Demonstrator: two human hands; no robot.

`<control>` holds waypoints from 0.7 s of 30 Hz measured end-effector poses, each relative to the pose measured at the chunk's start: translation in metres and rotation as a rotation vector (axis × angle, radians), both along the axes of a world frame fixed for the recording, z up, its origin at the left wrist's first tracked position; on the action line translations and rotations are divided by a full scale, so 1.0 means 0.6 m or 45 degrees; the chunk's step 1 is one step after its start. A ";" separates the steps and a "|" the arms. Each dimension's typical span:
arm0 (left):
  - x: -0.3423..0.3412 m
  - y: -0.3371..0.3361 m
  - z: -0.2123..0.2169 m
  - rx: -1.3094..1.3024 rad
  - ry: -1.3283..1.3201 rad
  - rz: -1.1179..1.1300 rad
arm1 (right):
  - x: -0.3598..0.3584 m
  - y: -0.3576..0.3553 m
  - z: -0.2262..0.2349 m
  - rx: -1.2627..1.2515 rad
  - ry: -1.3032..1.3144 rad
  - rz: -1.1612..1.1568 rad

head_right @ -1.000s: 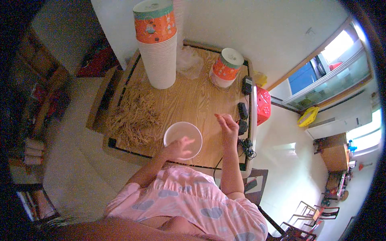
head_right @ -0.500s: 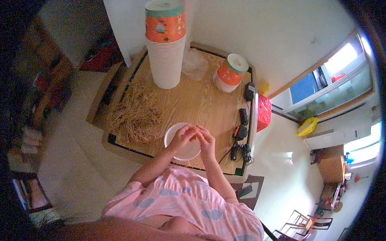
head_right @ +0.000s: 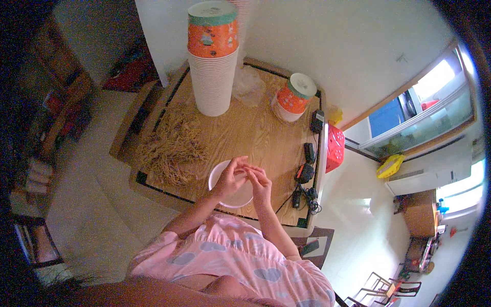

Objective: Putting shredded paper and small items into decorative paper cups.

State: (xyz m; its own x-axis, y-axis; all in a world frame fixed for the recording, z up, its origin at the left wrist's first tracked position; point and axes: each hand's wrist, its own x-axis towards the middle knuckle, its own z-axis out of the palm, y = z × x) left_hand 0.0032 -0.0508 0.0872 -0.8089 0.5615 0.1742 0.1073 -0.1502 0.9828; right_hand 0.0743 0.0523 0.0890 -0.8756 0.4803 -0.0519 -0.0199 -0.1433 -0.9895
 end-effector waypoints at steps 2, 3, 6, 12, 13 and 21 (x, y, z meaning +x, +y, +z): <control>-0.006 0.001 -0.022 0.066 -0.244 -0.072 | 0.000 -0.002 -0.009 -0.077 0.000 -0.042; -0.008 0.000 -0.033 0.131 -0.488 -0.147 | 0.000 -0.002 -0.011 -0.072 0.003 -0.032; -0.001 0.006 -0.041 0.071 -0.495 -0.113 | 0.004 0.003 -0.020 -0.049 -0.019 -0.017; -0.001 0.002 -0.052 -0.148 -0.238 0.056 | 0.006 0.007 -0.024 -0.015 -0.025 -0.065; -0.001 0.002 -0.056 -0.127 -0.223 0.078 | 0.005 0.006 -0.025 0.057 -0.022 -0.073; -0.001 -0.017 -0.045 -0.182 -0.325 0.062 | 0.002 0.054 -0.030 0.020 -0.080 -0.227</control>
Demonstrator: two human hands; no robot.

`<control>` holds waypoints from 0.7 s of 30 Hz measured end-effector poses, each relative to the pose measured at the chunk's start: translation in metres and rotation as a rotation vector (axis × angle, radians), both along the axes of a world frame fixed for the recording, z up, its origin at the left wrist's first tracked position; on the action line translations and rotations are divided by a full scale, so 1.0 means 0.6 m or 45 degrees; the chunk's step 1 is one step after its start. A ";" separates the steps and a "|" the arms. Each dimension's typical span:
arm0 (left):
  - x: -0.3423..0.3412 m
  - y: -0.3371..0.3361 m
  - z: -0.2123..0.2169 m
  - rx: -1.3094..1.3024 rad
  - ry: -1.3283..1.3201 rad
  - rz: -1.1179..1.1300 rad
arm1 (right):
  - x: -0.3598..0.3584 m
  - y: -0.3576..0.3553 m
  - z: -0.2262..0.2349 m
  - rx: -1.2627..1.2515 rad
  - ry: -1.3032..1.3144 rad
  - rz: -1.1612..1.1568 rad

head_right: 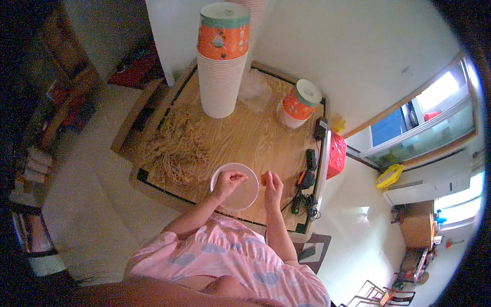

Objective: Putting shredded paper and small items into decorative paper cups.

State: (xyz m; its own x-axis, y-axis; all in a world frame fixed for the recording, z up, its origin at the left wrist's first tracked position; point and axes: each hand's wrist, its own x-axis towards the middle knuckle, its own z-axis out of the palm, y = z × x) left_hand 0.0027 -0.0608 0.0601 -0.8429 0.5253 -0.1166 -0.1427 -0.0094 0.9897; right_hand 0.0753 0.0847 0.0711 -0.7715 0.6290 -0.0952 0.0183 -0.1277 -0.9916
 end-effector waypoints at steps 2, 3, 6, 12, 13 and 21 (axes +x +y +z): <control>0.001 0.002 -0.005 0.007 -0.015 0.006 | -0.004 -0.001 0.000 0.035 -0.071 0.066; 0.002 0.003 -0.006 0.023 -0.003 -0.007 | -0.004 -0.001 -0.002 0.093 -0.185 0.185; 0.005 0.008 0.000 0.041 0.018 -0.024 | -0.005 -0.009 -0.007 0.181 -0.305 0.350; 0.006 0.006 0.004 0.058 0.028 -0.027 | -0.005 -0.010 -0.013 0.011 -0.421 0.395; 0.006 0.005 0.004 0.047 0.045 -0.030 | -0.005 -0.011 -0.010 0.057 -0.335 0.361; -0.005 -0.001 0.007 0.101 -0.241 -0.068 | 0.006 -0.018 0.024 -0.009 -0.006 0.396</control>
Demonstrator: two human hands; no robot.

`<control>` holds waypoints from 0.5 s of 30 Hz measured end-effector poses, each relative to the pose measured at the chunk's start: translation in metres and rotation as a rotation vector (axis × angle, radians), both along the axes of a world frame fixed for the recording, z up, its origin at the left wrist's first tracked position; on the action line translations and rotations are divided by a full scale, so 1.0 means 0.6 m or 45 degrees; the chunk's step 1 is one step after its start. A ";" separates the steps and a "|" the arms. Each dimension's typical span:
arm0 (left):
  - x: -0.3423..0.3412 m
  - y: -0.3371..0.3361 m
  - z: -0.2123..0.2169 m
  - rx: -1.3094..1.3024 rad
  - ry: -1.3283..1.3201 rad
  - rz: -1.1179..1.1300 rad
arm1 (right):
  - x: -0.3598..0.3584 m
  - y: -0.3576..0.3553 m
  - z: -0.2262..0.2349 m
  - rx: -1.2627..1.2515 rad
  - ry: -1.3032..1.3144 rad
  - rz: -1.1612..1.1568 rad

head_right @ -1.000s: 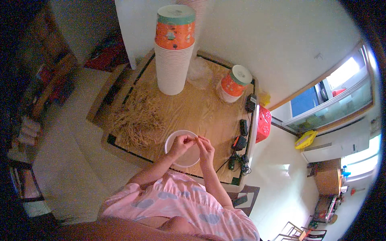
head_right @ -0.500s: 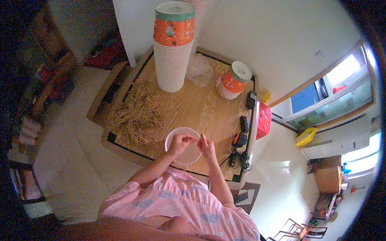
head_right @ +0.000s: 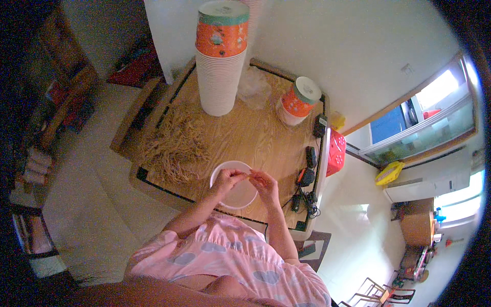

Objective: Putting shredded paper and small items into decorative paper cups.

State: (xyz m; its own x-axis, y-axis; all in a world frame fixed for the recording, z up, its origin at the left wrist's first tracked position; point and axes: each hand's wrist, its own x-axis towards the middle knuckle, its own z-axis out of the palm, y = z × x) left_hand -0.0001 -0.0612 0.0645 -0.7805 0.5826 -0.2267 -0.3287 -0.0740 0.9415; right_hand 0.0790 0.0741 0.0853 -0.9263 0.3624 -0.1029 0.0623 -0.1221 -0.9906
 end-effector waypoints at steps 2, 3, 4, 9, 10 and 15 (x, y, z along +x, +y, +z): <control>-0.001 -0.001 0.002 0.002 -0.069 -0.038 | 0.003 0.009 -0.018 0.241 -0.053 0.032; -0.002 0.000 -0.005 -0.048 -0.089 -0.056 | 0.003 0.012 -0.024 0.240 -0.053 0.030; -0.003 0.000 -0.010 -0.099 -0.109 -0.073 | 0.004 0.014 -0.031 0.338 -0.017 0.030; -0.004 0.000 0.003 -0.084 -0.084 -0.048 | 0.002 0.012 -0.034 0.527 0.059 -0.011; -0.004 0.001 0.007 -0.125 -0.069 -0.036 | 0.002 0.011 -0.031 0.576 0.054 -0.059; -0.006 -0.002 0.003 -0.160 -0.007 -0.004 | 0.000 0.026 -0.034 0.652 0.098 -0.159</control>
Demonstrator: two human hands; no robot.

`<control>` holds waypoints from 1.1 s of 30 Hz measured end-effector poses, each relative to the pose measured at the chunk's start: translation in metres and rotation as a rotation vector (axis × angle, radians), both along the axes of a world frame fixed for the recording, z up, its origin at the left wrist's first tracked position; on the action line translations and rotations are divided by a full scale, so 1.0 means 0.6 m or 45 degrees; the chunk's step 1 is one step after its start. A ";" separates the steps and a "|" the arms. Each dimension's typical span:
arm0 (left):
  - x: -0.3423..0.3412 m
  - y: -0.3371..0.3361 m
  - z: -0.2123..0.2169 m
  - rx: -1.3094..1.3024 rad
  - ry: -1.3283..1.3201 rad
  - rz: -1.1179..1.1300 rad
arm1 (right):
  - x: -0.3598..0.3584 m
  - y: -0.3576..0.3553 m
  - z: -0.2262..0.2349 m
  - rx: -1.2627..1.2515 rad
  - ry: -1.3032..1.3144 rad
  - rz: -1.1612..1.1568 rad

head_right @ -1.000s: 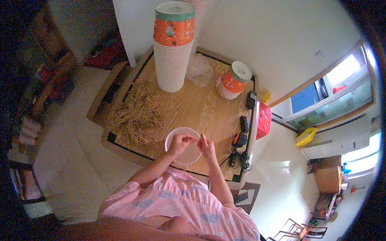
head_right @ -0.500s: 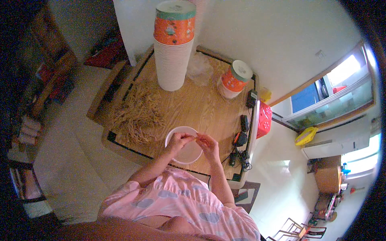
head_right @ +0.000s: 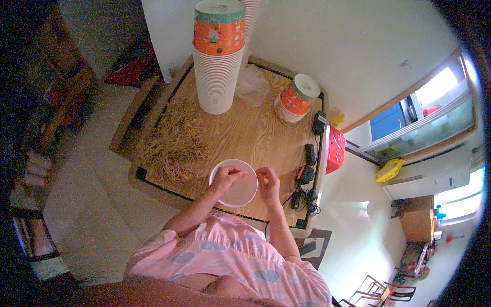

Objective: Putting shredded paper and small items into decorative paper cups.

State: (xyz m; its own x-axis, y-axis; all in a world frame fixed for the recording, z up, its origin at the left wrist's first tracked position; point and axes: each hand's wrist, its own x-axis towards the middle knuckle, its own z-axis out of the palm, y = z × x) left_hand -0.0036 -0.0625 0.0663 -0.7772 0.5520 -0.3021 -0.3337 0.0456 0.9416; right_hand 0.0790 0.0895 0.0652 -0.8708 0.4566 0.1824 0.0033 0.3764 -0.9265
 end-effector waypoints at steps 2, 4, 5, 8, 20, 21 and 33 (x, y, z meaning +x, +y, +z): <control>0.001 0.000 0.001 0.006 -0.022 -0.004 | -0.001 0.003 0.009 0.069 -0.007 0.051; 0.001 0.003 -0.016 0.161 -0.015 0.038 | -0.009 -0.013 0.044 0.120 0.017 0.106; 0.001 0.004 -0.012 0.162 -0.016 0.035 | -0.010 -0.018 0.056 0.171 0.041 0.149; 0.001 0.005 -0.005 0.157 -0.066 -0.010 | -0.011 -0.021 0.061 0.250 0.036 0.198; 0.001 0.007 -0.016 0.135 -0.019 -0.029 | -0.012 -0.029 0.068 0.250 0.004 0.136; -0.001 0.006 -0.008 0.105 -0.073 -0.066 | -0.011 -0.027 0.066 0.250 0.003 0.132; -0.006 0.006 -0.031 0.095 0.016 -0.082 | -0.014 -0.016 0.049 0.453 0.027 0.239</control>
State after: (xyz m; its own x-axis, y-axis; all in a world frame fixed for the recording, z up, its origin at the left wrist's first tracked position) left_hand -0.0071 -0.0587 0.0475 -0.7429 0.6215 -0.2484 -0.3201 -0.0040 0.9474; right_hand 0.0709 0.0797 0.0946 -0.9274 0.1948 0.3195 -0.1141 0.6659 -0.7373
